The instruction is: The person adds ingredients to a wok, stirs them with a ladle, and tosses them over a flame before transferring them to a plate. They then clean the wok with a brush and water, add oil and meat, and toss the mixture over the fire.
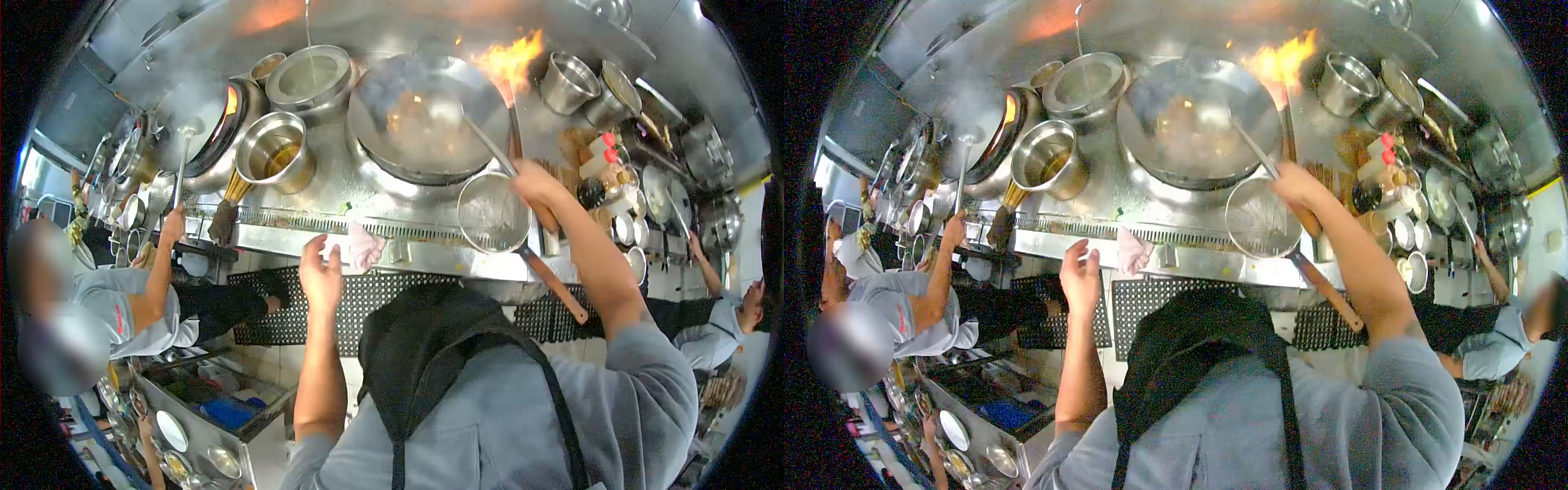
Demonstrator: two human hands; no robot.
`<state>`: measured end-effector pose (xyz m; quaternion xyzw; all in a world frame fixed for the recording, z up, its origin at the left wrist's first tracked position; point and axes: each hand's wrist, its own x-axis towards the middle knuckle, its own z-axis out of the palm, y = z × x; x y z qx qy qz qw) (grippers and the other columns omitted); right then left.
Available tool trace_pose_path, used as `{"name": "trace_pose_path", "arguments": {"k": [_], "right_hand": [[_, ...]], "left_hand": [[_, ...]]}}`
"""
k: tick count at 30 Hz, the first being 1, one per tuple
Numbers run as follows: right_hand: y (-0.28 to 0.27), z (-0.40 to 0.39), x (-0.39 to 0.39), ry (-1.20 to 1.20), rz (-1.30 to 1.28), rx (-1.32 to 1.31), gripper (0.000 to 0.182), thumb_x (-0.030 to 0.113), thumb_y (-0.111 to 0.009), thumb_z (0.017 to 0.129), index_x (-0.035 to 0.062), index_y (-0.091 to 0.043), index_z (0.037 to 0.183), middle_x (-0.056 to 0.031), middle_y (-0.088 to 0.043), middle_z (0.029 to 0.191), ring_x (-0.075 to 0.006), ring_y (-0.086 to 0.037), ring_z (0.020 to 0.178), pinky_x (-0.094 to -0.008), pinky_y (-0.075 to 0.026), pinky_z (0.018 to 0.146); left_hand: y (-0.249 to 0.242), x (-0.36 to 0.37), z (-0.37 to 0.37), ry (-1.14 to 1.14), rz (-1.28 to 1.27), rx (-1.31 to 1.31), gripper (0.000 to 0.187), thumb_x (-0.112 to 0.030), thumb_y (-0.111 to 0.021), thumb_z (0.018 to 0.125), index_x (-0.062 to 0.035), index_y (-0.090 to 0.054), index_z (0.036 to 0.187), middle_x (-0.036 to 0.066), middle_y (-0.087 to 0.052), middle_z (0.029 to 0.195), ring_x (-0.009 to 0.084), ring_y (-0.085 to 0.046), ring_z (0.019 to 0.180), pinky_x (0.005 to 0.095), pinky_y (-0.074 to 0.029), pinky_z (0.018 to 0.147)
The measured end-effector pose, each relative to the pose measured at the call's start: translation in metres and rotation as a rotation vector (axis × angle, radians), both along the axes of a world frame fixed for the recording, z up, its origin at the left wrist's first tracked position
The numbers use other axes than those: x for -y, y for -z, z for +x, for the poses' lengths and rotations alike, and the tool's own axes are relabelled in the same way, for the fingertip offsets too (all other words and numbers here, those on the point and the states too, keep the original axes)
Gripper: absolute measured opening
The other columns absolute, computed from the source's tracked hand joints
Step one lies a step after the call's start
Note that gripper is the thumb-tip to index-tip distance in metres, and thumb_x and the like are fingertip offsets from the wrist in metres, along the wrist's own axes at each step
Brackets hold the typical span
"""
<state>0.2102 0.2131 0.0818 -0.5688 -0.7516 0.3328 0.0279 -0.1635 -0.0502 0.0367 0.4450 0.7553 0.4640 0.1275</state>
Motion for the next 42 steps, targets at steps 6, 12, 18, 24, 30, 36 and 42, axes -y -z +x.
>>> {"name": "trace_pose_path", "arguments": {"k": [6, 12, 18, 24, 30, 36, 42], "right_hand": [[0.009, -0.01, -0.01, -0.145, 0.347, 0.13, 0.039, 0.007, -0.056, 0.078, -0.0038, -0.057, 0.115, -0.0263, -0.066, 0.085, -0.044, -0.064, 0.083, -0.0491, -0.051, 0.076], [-0.085, 0.058, 0.067, -0.266, 0.242, 0.181, 0.026, 0.007, -0.055, 0.078, -0.0031, -0.058, 0.101, -0.03, -0.064, 0.09, -0.0456, -0.063, 0.088, -0.0533, -0.049, 0.081], [-0.067, 0.07, 0.048, -0.33, 0.269, 0.181, 0.028, 0.012, -0.057, 0.078, 0.0006, -0.061, 0.103, -0.025, -0.066, 0.092, -0.0446, -0.063, 0.088, -0.0509, -0.049, 0.081], [-0.079, 0.077, 0.023, -0.479, 0.179, 0.154, 0.034, 0.012, -0.058, 0.076, -0.0003, -0.062, 0.107, -0.0218, -0.068, 0.092, -0.0391, -0.067, 0.079, -0.0468, -0.053, 0.069], [-0.009, 0.052, 0.049, -0.168, 0.496, 0.389, 0.044, 0.009, -0.051, 0.085, 0.0061, -0.049, 0.129, -0.0238, -0.067, 0.09, -0.0397, -0.067, 0.08, -0.0515, -0.054, 0.069], [-0.094, 0.084, 0.096, -0.255, 0.269, 0.241, 0.046, 0.014, -0.055, 0.082, 0.004, -0.051, 0.127, -0.0251, -0.066, 0.096, -0.0424, -0.064, 0.09, -0.0504, -0.05, 0.082], [-0.12, 0.089, 0.064, -0.447, 0.09, 0.209, 0.033, 0.016, -0.056, 0.08, 0.0034, -0.063, 0.109, -0.0253, -0.065, 0.1, -0.0416, -0.062, 0.095, -0.0477, -0.048, 0.085]], "left_hand": [[-0.004, -0.136, 0.096, 0.318, 0.124, -0.368, 0.041, -0.03, -0.064, 0.089, 0.0004, -0.061, 0.117, 0.019, -0.058, 0.123, 0.0359, -0.05, 0.119, 0.0448, -0.038, 0.102], [0.012, -0.184, 0.116, 0.49, -0.077, -0.741, 0.04, -0.04, -0.056, 0.092, -0.002, -0.065, 0.102, 0.017, -0.06, 0.11, 0.0346, -0.052, 0.106, 0.0458, -0.04, 0.096], [0.034, -0.181, 0.118, 0.519, 0.01, -0.681, 0.029, -0.034, -0.059, 0.088, -0.0065, -0.065, 0.081, 0.013, -0.063, 0.083, 0.0332, -0.057, 0.091, 0.047, -0.041, 0.089], [-0.037, -0.161, 0.129, 0.537, 0.154, -0.712, 0.026, -0.029, -0.063, 0.085, -0.0084, -0.06, 0.069, 0.011, -0.063, 0.078, 0.0314, -0.057, 0.081, 0.0477, -0.04, 0.077], [0.062, -0.101, 0.134, 0.481, 0.225, -0.746, 0.021, -0.029, -0.063, 0.085, -0.0086, -0.066, 0.079, 0.011, -0.064, 0.079, 0.0306, -0.057, 0.081, 0.0482, -0.041, 0.081], [0.005, -0.125, 0.145, 0.475, 0.143, -0.698, 0.027, -0.03, -0.062, 0.086, -0.0076, -0.063, 0.071, 0.013, -0.065, 0.078, 0.0323, -0.057, 0.082, 0.0511, -0.041, 0.082], [-0.022, -0.118, 0.122, 0.575, 0.06, -0.68, 0.027, -0.028, -0.062, 0.086, -0.0061, -0.065, 0.07, 0.012, -0.065, 0.078, 0.0319, -0.057, 0.083, 0.046, -0.04, 0.08]]}}
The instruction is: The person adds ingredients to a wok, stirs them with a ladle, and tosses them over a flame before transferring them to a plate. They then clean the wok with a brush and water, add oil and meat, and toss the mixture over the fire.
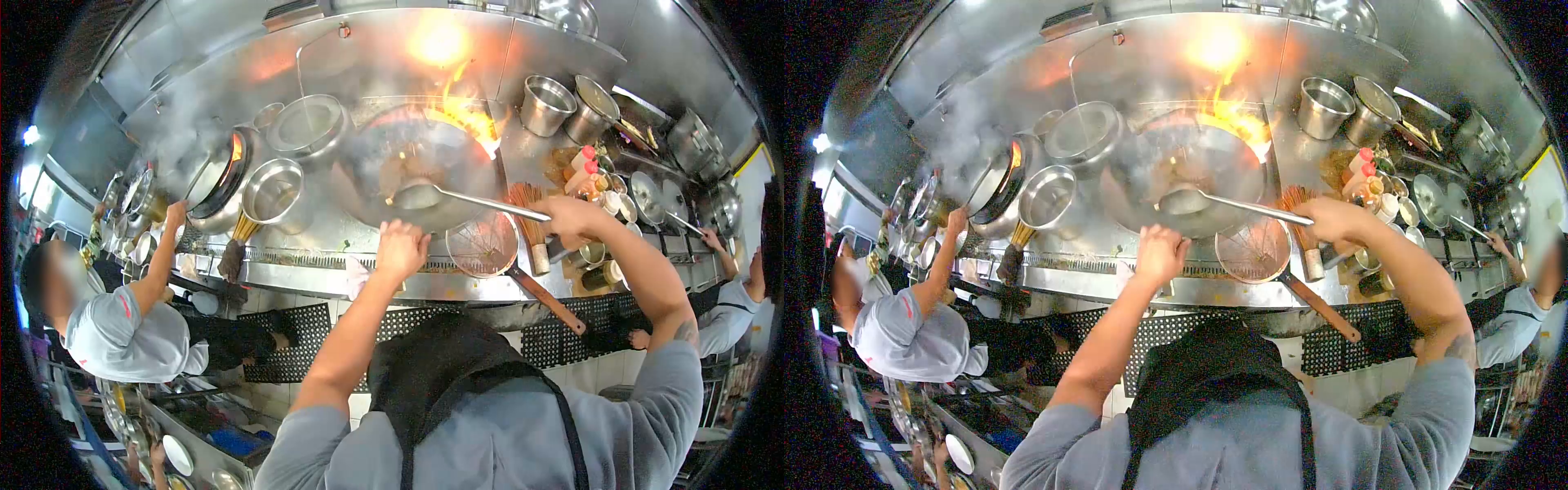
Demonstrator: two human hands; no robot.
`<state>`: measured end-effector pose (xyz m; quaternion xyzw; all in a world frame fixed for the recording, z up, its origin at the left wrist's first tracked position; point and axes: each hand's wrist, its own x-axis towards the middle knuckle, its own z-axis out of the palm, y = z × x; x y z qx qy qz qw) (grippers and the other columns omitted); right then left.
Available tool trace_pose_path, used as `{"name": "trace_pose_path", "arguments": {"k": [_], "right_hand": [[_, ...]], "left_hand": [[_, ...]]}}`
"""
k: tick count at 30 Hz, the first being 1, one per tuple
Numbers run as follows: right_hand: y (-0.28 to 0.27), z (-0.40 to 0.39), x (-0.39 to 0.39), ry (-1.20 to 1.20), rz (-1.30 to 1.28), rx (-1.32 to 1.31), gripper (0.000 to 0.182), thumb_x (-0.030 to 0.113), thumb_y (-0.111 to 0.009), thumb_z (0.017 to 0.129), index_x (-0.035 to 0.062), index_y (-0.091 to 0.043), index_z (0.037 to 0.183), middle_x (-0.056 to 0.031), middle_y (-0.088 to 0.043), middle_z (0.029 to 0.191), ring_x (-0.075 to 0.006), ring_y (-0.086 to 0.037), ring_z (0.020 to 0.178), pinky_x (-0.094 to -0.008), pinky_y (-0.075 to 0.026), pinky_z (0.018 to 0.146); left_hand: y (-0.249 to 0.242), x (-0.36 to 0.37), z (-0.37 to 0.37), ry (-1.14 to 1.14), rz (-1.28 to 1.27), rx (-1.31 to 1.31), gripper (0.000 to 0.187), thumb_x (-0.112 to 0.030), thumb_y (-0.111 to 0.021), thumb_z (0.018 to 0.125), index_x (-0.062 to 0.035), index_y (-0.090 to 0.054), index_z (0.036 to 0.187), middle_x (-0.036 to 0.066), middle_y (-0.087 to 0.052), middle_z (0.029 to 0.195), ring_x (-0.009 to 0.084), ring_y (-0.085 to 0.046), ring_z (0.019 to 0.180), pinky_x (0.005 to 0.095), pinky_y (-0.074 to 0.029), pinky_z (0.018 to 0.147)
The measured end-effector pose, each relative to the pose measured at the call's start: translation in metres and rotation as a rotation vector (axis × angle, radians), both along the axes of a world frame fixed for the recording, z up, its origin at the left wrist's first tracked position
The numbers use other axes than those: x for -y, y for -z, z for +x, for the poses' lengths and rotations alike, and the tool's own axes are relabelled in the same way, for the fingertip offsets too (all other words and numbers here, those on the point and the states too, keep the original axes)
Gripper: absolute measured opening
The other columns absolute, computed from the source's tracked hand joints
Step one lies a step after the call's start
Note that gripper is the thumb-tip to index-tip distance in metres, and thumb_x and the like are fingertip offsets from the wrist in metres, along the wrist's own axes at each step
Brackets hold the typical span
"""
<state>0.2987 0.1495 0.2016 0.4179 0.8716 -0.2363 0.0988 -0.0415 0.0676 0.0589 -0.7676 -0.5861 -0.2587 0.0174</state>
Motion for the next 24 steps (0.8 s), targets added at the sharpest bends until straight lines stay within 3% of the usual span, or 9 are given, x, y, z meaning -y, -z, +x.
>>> {"name": "trace_pose_path", "arguments": {"k": [3, 6, 9, 12, 15, 16, 20, 23, 24], "right_hand": [[0.035, -0.023, -0.028, -0.098, 0.111, -0.072, 0.037, 0.015, -0.056, 0.08, 0.0041, -0.061, 0.116, -0.0254, -0.066, 0.098, -0.0403, -0.064, 0.092, -0.0482, -0.05, 0.083], [0.088, -0.046, -0.034, 0.174, 0.319, 0.124, 0.045, 0.013, -0.056, 0.082, 0.0053, -0.055, 0.126, -0.0257, -0.067, 0.096, -0.0388, -0.066, 0.088, -0.0491, -0.052, 0.079], [0.11, -0.041, -0.026, 0.252, 0.408, 0.13, 0.057, 0.01, -0.054, 0.08, 0.0072, -0.045, 0.137, -0.0254, -0.067, 0.095, -0.0382, -0.067, 0.086, -0.0503, -0.053, 0.075], [0.093, -0.028, -0.003, 0.231, 0.43, 0.05, 0.054, 0.012, -0.054, 0.08, 0.0075, -0.048, 0.133, -0.0263, -0.066, 0.092, -0.0399, -0.066, 0.086, -0.0503, -0.053, 0.077], [0.056, -0.015, 0.007, 0.177, 0.265, 0.014, 0.045, 0.014, -0.054, 0.081, 0.0071, -0.053, 0.126, -0.0258, -0.066, 0.092, -0.042, -0.065, 0.086, -0.0506, -0.051, 0.078], [0.045, -0.007, 0.006, 0.112, 0.158, -0.126, 0.038, 0.014, -0.053, 0.08, 0.0054, -0.058, 0.117, -0.0253, -0.066, 0.093, -0.0424, -0.063, 0.088, -0.0497, -0.05, 0.08], [0.006, 0.005, -0.001, 0.055, 0.022, -0.091, 0.036, 0.013, -0.054, 0.076, 0.0039, -0.063, 0.11, -0.0248, -0.066, 0.096, -0.0407, -0.063, 0.093, -0.0469, -0.049, 0.084], [0.003, -0.025, -0.015, 0.095, -0.011, -0.037, 0.04, 0.013, -0.055, 0.077, 0.0035, -0.06, 0.115, -0.0247, -0.066, 0.094, -0.0411, -0.064, 0.091, -0.0478, -0.05, 0.083], [0.024, -0.028, -0.024, 0.1, 0.104, -0.009, 0.042, 0.013, -0.055, 0.077, 0.0035, -0.058, 0.118, -0.0249, -0.066, 0.092, -0.0413, -0.064, 0.089, -0.0486, -0.051, 0.082]], "left_hand": [[-0.022, -0.032, 0.004, 0.004, 0.073, -0.002, 0.026, -0.027, -0.062, 0.086, -0.0063, -0.065, 0.071, 0.012, -0.065, 0.078, 0.0319, -0.057, 0.083, 0.0468, -0.039, 0.08], [0.029, -0.018, 0.016, -0.032, 0.123, 0.002, 0.024, -0.026, -0.062, 0.086, -0.0073, -0.067, 0.073, 0.011, -0.065, 0.077, 0.0322, -0.057, 0.082, 0.0478, -0.039, 0.082], [0.07, 0.026, 0.012, 0.008, 0.211, 0.026, 0.023, -0.028, -0.061, 0.086, -0.0075, -0.068, 0.076, 0.012, -0.065, 0.079, 0.0322, -0.056, 0.081, 0.0465, -0.039, 0.083], [0.043, 0.002, 0.013, 0.001, 0.171, 0.046, 0.024, -0.026, -0.062, 0.085, -0.0073, -0.064, 0.071, 0.012, -0.063, 0.076, 0.0321, -0.055, 0.08, 0.0469, -0.038, 0.079], [0.03, -0.022, 0.018, -0.045, 0.098, 0.057, 0.024, -0.026, -0.061, 0.085, -0.0076, -0.062, 0.07, 0.01, -0.062, 0.076, 0.0303, -0.055, 0.083, 0.047, -0.039, 0.081], [0.029, -0.021, 0.016, -0.042, 0.087, 0.068, 0.024, -0.026, -0.061, 0.085, -0.0075, -0.062, 0.07, 0.01, -0.062, 0.076, 0.0302, -0.055, 0.083, 0.0469, -0.039, 0.08], [0.008, -0.015, 0.004, 0.013, 0.102, 0.029, 0.027, -0.028, -0.064, 0.084, -0.0069, -0.06, 0.067, 0.013, -0.062, 0.073, 0.0318, -0.055, 0.08, 0.0461, -0.038, 0.077], [-0.028, -0.034, 0.01, 0.017, 0.133, 0.025, 0.027, -0.028, -0.063, 0.084, -0.0072, -0.061, 0.068, 0.013, -0.062, 0.074, 0.0316, -0.056, 0.082, 0.0469, -0.038, 0.08], [-0.025, -0.037, 0.014, -0.001, 0.121, 0.018, 0.026, -0.028, -0.063, 0.084, -0.0069, -0.062, 0.068, 0.013, -0.062, 0.075, 0.0316, -0.056, 0.082, 0.0472, -0.038, 0.08]]}}
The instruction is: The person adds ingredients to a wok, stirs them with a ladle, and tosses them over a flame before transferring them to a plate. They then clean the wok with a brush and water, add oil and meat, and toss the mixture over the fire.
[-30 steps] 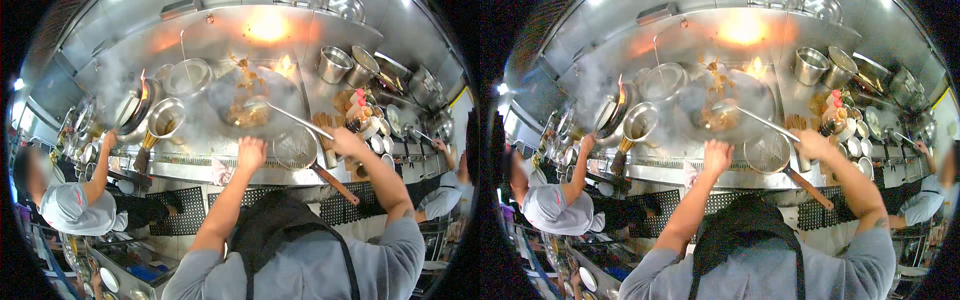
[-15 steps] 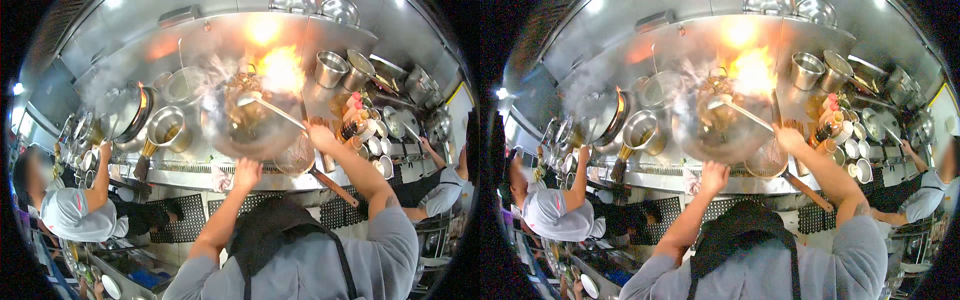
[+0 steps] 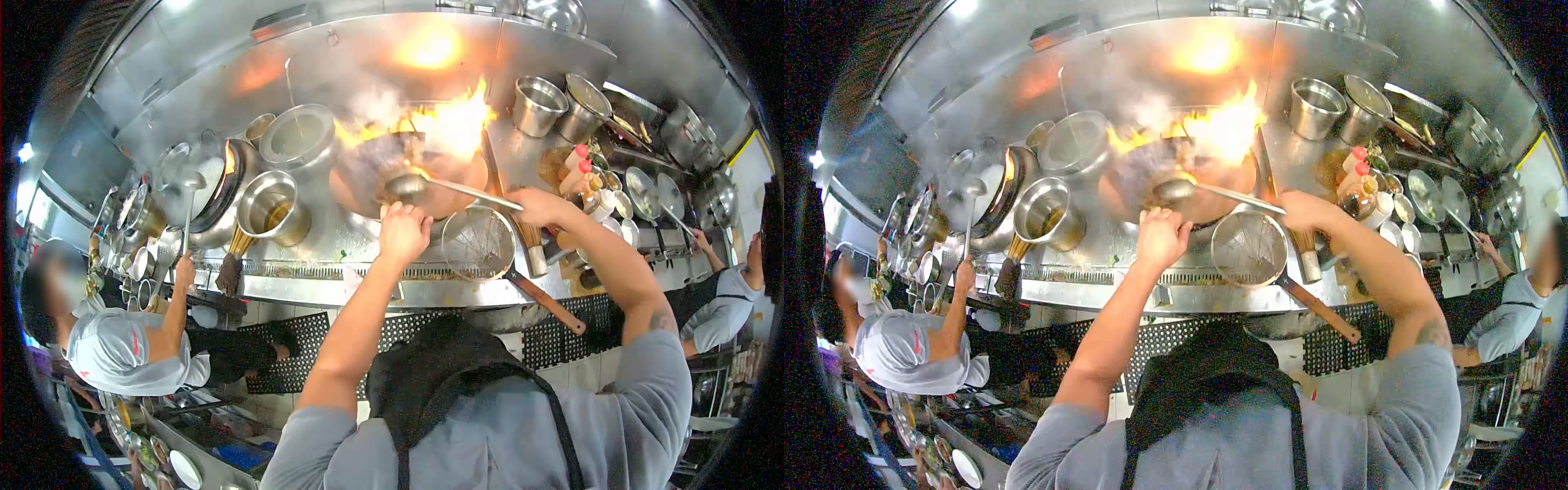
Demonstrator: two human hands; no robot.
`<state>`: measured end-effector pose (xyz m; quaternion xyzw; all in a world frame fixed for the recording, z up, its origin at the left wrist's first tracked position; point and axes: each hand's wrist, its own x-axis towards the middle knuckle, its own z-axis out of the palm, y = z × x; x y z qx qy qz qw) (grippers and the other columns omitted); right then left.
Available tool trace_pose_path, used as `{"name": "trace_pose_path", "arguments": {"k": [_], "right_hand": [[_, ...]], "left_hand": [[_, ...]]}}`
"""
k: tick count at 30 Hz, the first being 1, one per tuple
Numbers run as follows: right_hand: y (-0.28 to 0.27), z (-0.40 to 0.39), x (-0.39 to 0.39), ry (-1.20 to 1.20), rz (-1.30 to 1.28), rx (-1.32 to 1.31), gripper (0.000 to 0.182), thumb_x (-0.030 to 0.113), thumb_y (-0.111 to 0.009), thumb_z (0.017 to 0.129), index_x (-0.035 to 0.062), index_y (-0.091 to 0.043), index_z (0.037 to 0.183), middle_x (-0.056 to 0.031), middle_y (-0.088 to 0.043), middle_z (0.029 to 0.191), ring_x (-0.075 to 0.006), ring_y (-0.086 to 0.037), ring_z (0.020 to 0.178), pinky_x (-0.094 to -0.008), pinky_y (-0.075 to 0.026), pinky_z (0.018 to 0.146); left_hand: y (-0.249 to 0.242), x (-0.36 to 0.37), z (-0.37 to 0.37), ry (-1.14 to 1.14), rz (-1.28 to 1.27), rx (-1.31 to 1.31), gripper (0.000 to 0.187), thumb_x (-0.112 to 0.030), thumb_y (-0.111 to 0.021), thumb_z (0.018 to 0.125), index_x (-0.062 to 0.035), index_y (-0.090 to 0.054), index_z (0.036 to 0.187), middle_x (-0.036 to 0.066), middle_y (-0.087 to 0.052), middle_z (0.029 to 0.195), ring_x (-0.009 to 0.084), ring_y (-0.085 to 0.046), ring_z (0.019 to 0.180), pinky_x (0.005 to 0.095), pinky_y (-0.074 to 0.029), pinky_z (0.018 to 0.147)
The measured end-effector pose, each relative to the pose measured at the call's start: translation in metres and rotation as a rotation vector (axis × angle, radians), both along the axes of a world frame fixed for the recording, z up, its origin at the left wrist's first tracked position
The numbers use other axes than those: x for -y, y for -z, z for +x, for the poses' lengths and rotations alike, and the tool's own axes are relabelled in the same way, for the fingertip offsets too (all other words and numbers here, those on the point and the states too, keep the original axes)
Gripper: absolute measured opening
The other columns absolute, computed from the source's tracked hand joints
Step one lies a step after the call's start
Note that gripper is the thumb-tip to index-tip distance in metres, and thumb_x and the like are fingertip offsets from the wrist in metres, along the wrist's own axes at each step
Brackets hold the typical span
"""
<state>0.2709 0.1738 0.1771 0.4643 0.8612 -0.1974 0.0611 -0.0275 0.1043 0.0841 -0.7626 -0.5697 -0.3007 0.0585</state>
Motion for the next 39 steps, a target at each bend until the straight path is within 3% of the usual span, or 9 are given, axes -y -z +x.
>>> {"name": "trace_pose_path", "arguments": {"k": [6, 10, 16, 19, 23, 26, 31, 36, 39], "right_hand": [[0.077, -0.006, -0.002, 0.16, 0.33, 0.026, 0.049, 0.01, -0.051, 0.083, 0.0056, -0.045, 0.132, -0.0261, -0.066, 0.087, -0.0429, -0.065, 0.082, -0.0528, -0.052, 0.074], [0.046, 0.0, 0.057, 0.316, 0.218, -0.081, 0.048, 0.015, -0.054, 0.085, 0.004, -0.049, 0.131, -0.0285, -0.065, 0.096, -0.0424, -0.065, 0.088, -0.0513, -0.051, 0.079], [0.157, -0.013, 0.089, 0.527, 0.112, -0.55, 0.051, 0.022, -0.065, 0.081, 0.0022, -0.055, 0.127, -0.0269, -0.065, 0.104, -0.0416, -0.063, 0.097, -0.0447, -0.049, 0.085], [0.146, -0.044, 0.087, 0.669, -0.182, -0.513, 0.043, 0.021, -0.064, 0.082, 0.0012, -0.057, 0.12, -0.0277, -0.065, 0.097, -0.0411, -0.063, 0.093, -0.0446, -0.049, 0.082], [0.15, -0.065, 0.103, 0.771, -0.307, -0.72, 0.028, 0.02, -0.061, 0.088, 0.004, -0.058, 0.11, -0.0106, -0.062, 0.076, -0.0209, -0.058, 0.052, -0.0362, -0.048, 0.049], [0.151, -0.062, 0.092, 0.879, -0.751, -1.141, 0.027, 0.02, -0.06, 0.091, 0.0091, -0.057, 0.116, 0.0004, -0.053, 0.069, -0.0116, -0.046, 0.045, -0.0292, -0.041, 0.043], [0.092, -0.015, 0.148, 0.886, -1.423, -1.763, 0.034, 0.02, -0.052, 0.097, 0.0123, -0.051, 0.13, 0.0054, -0.041, 0.062, -0.0027, -0.036, 0.04, -0.0198, -0.03, 0.033], [0.024, 0.042, 0.333, 0.947, -1.186, -1.948, 0.044, 0.021, -0.055, 0.094, 0.0017, -0.045, 0.133, 0.0044, -0.039, 0.058, -0.004, -0.036, 0.038, -0.0203, -0.028, 0.03], [-0.026, 0.047, 0.424, 1.315, -0.922, -1.872, 0.046, 0.016, -0.061, 0.088, -0.0011, -0.048, 0.129, 0.0033, -0.041, 0.057, -0.005, -0.038, 0.039, -0.0209, -0.028, 0.031]], "left_hand": [[0.087, 0.055, 0.001, 0.01, -0.028, 0.016, 0.023, -0.027, -0.062, 0.085, -0.0078, -0.067, 0.073, 0.011, -0.063, 0.074, 0.0304, -0.056, 0.081, 0.0485, -0.039, 0.084], [0.07, -0.001, -0.005, 0.017, 0.02, 0.003, 0.027, -0.028, -0.061, 0.085, -0.008, -0.062, 0.067, 0.011, -0.063, 0.073, 0.0302, -0.055, 0.08, 0.0461, -0.038, 0.078], [0.08, -0.046, -0.011, 0.024, -0.004, -0.067, 0.026, -0.028, -0.059, 0.087, -0.0079, -0.063, 0.071, 0.009, -0.065, 0.077, 0.0285, -0.057, 0.083, 0.0425, -0.038, 0.082], [0.085, -0.051, -0.018, -0.005, -0.021, -0.106, 0.027, -0.03, -0.058, 0.087, -0.0081, -0.064, 0.073, 0.009, -0.066, 0.078, 0.0276, -0.057, 0.085, 0.042, -0.039, 0.083], [0.083, -0.05, -0.022, -0.035, -0.084, -0.153, 0.029, -0.033, -0.057, 0.088, -0.0081, -0.068, 0.078, 0.009, -0.067, 0.08, 0.0273, -0.059, 0.089, 0.0438, -0.04, 0.088], [0.077, -0.051, -0.024, -0.033, -0.208, -0.173, 0.033, -0.038, -0.058, 0.088, -0.0076, -0.07, 0.088, 0.012, -0.067, 0.09, 0.0292, -0.058, 0.094, 0.0448, -0.04, 0.093], [0.009, -0.024, -0.029, -0.002, -0.052, 0.022, 0.046, -0.044, -0.065, 0.085, -0.0042, -0.066, 0.108, 0.018, -0.062, 0.112, 0.0351, -0.054, 0.104, 0.0473, -0.04, 0.095], [-0.081, -0.022, 0.057, 0.386, 0.001, 0.42, 0.032, -0.017, -0.068, 0.085, -0.0007, -0.063, 0.112, 0.016, -0.062, 0.107, 0.0319, -0.055, 0.103, 0.042, -0.044, 0.091], [-0.119, -0.011, 0.148, 0.743, -0.234, 0.641, 0.032, -0.012, -0.066, 0.087, 0.0014, -0.061, 0.115, 0.014, -0.064, 0.103, 0.0262, -0.062, 0.09, 0.0354, -0.049, 0.084]]}}
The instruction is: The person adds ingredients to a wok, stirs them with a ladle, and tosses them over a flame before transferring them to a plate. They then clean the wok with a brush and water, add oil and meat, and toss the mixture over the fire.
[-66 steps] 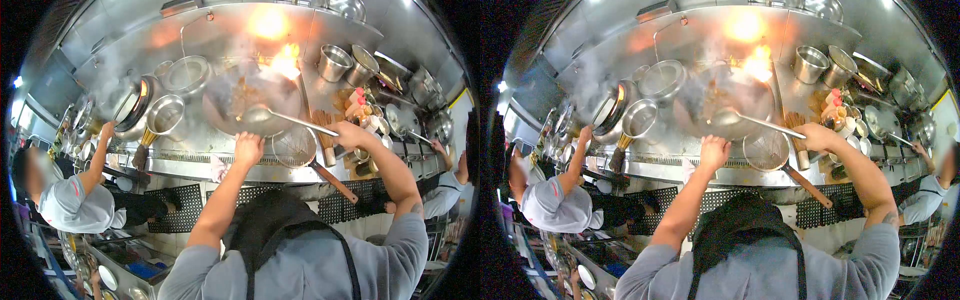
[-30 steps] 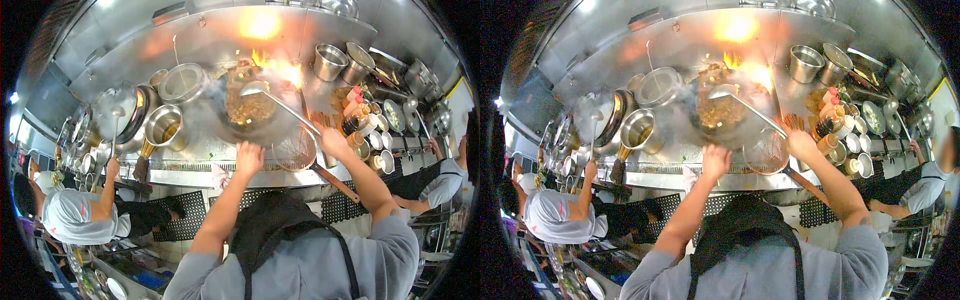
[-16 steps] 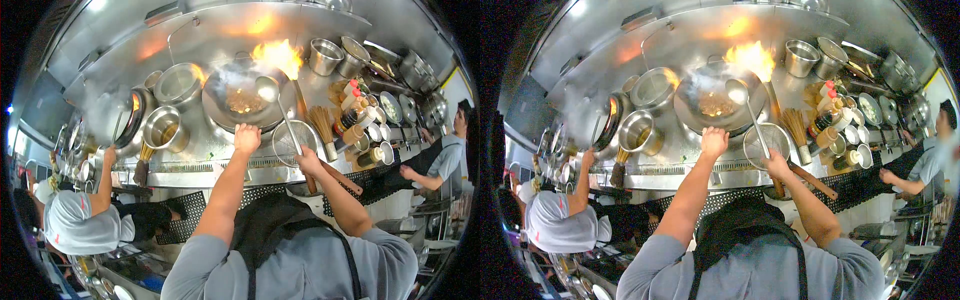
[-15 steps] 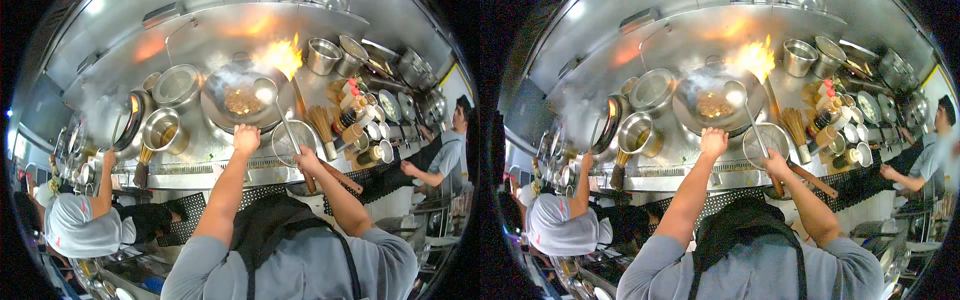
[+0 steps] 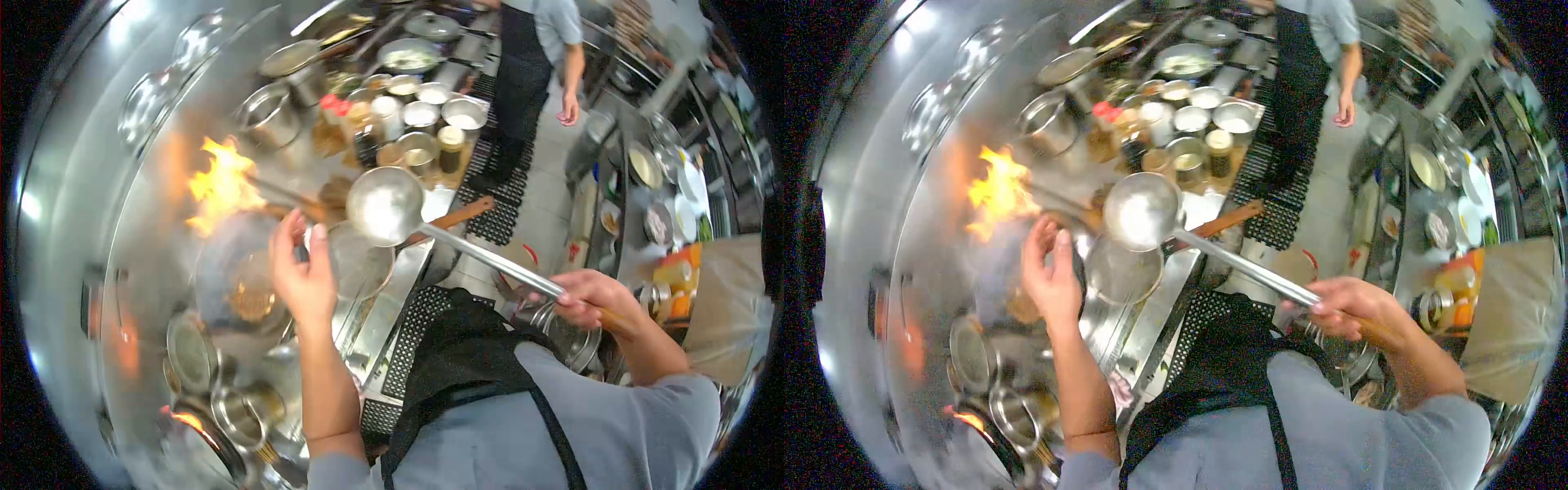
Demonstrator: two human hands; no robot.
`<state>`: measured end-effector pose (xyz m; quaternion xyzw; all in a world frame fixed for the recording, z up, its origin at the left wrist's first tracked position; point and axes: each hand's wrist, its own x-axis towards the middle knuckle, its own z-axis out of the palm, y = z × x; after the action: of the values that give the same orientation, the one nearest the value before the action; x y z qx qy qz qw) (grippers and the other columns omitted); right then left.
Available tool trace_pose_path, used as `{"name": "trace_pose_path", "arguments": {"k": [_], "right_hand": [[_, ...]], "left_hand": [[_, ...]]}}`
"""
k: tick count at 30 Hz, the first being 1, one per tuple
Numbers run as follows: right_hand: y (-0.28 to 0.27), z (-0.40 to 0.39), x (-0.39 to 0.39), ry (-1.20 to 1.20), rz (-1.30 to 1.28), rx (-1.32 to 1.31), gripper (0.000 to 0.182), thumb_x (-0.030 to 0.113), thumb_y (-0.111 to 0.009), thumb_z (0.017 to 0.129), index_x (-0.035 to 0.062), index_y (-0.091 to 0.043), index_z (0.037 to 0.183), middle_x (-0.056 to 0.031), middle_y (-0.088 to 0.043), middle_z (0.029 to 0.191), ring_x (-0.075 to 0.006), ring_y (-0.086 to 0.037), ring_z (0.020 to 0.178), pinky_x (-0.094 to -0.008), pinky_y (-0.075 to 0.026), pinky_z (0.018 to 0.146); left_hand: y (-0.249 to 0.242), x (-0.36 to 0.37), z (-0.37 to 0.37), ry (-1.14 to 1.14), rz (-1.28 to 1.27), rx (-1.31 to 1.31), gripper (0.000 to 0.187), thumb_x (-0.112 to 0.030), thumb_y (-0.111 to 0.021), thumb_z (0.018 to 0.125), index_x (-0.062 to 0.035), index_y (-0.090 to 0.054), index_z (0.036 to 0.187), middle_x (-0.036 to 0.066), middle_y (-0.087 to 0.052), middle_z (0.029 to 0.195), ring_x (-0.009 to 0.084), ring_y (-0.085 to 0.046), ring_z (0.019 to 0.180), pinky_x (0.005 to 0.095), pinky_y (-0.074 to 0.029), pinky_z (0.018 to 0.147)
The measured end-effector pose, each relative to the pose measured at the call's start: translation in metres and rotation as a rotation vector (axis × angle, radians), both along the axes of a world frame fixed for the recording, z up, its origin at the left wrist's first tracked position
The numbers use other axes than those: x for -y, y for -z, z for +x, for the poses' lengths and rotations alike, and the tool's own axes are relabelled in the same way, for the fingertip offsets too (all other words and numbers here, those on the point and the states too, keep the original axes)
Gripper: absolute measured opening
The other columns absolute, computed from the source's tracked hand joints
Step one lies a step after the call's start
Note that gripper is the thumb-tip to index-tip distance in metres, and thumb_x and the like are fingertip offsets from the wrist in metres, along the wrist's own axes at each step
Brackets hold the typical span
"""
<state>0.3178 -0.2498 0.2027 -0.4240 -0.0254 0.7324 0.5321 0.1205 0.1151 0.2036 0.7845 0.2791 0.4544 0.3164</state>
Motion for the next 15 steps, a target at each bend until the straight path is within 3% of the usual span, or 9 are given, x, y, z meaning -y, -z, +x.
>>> {"name": "trace_pose_path", "arguments": {"k": [2, 4, 8, 11, 13, 15], "right_hand": [[-0.023, -0.003, 0.044, 0.181, -0.124, 0.094, 0.046, 0.013, -0.062, 0.085, -0.001, -0.05, 0.127, 0.0019, -0.043, 0.057, -0.0059, -0.038, 0.039, -0.0211, -0.028, 0.032], [-0.027, -0.005, 0.077, 0.382, -0.206, 0.105, 0.046, 0.01, -0.063, 0.084, -0.0008, -0.051, 0.127, 0.0008, -0.043, 0.058, -0.0067, -0.038, 0.038, -0.0212, -0.029, 0.033], [-0.002, 0.012, 0.107, 0.615, -0.292, 0.094, 0.045, 0.007, -0.059, 0.083, 0.0004, -0.051, 0.127, -0.0004, -0.044, 0.059, -0.0084, -0.038, 0.038, -0.0228, -0.029, 0.033], [0.047, 0.037, 0.101, 0.692, -0.38, 0.114, 0.044, 0.006, -0.058, 0.083, 0.0025, -0.052, 0.126, -0.0008, -0.044, 0.06, -0.0094, -0.04, 0.039, -0.0252, -0.03, 0.034], [0.09, 0.057, 0.096, 0.677, -0.378, 0.132, 0.044, 0.007, -0.058, 0.083, 0.004, -0.052, 0.127, 0.0002, -0.045, 0.06, -0.0093, -0.04, 0.039, -0.0256, -0.033, 0.035], [0.107, 0.074, 0.079, 0.705, -0.398, 0.076, 0.041, 0.008, -0.059, 0.084, 0.0045, -0.052, 0.124, 0.0016, -0.045, 0.06, -0.0089, -0.041, 0.039, -0.0248, -0.036, 0.036]], "left_hand": [[-0.01, 0.016, 0.074, 0.281, -0.276, 0.032, 0.033, -0.015, -0.065, 0.09, 0.0011, -0.06, 0.118, 0.012, -0.063, 0.104, 0.023, -0.062, 0.092, 0.0338, -0.05, 0.084], [0.004, 0.029, 0.166, 0.442, -0.231, -0.083, 0.033, -0.017, -0.066, 0.089, 0.002, -0.062, 0.115, 0.015, -0.067, 0.102, 0.024, -0.065, 0.089, 0.0342, -0.051, 0.081], [0.054, 0.038, 0.375, 0.486, 0.162, -0.418, 0.025, -0.019, -0.055, 0.087, -0.0002, -0.068, 0.097, 0.024, -0.068, 0.095, 0.039, -0.066, 0.091, 0.0453, -0.051, 0.084], [0.151, -0.006, 0.515, 0.493, 0.299, -0.905, 0.031, -0.018, -0.055, 0.084, 0.0011, -0.069, 0.105, 0.025, -0.067, 0.102, 0.0394, -0.064, 0.099, 0.0446, -0.05, 0.088], [0.204, -0.022, 0.565, 0.586, 0.425, -1.208, 0.032, -0.016, -0.054, 0.083, -0.0004, -0.069, 0.108, 0.023, -0.063, 0.117, 0.0371, -0.061, 0.11, 0.0423, -0.048, 0.095], [0.26, -0.038, 0.596, 0.548, 0.327, -1.395, 0.037, -0.024, -0.056, 0.086, -0.003, -0.067, 0.114, 0.019, -0.058, 0.128, 0.0334, -0.055, 0.121, 0.0418, -0.045, 0.1]]}}
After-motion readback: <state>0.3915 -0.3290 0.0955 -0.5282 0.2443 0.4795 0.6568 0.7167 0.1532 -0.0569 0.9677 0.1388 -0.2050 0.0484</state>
